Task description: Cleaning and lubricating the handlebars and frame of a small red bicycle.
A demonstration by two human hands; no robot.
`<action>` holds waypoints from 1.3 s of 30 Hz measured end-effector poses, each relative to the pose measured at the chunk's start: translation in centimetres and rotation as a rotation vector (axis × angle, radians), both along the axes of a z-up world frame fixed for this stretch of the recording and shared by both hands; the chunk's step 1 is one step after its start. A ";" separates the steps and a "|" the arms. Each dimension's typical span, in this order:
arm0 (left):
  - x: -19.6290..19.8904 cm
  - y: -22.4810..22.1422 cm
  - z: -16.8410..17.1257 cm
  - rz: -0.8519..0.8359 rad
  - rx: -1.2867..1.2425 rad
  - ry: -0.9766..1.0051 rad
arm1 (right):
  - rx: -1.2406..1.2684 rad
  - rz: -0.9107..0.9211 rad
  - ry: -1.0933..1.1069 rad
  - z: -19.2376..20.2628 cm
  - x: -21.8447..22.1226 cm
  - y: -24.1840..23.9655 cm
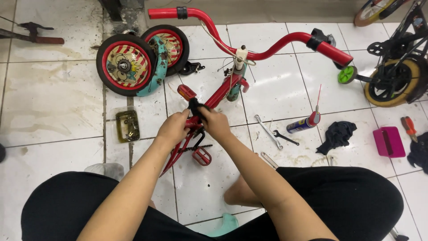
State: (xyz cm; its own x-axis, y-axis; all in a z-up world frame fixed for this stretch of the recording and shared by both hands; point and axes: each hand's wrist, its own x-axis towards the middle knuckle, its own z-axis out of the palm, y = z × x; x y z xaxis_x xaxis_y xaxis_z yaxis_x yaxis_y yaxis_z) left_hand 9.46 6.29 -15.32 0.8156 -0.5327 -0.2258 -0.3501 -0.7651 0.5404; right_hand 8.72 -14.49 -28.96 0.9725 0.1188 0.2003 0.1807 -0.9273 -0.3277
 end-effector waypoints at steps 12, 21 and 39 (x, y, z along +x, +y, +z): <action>0.9 0.8 -1.7 -0.071 -0.019 -0.010 | 0.081 0.042 -0.021 1.1 0.5 -0.3; 0.3 0.5 -1.7 -0.073 -0.001 -0.046 | -0.054 -0.113 -0.119 5.3 3.8 -8.0; -0.6 -1.0 -0.7 -0.100 0.015 -0.072 | 0.223 -0.051 0.037 2.6 -2.3 -1.1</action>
State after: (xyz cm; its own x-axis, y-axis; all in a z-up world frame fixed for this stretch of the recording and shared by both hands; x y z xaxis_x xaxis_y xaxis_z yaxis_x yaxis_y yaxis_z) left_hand 8.84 5.32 -16.03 0.7729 -0.6091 -0.1776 -0.4623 -0.7324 0.4999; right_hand 6.39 -15.60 -26.35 0.9834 0.0259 0.1797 0.1191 -0.8389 -0.5310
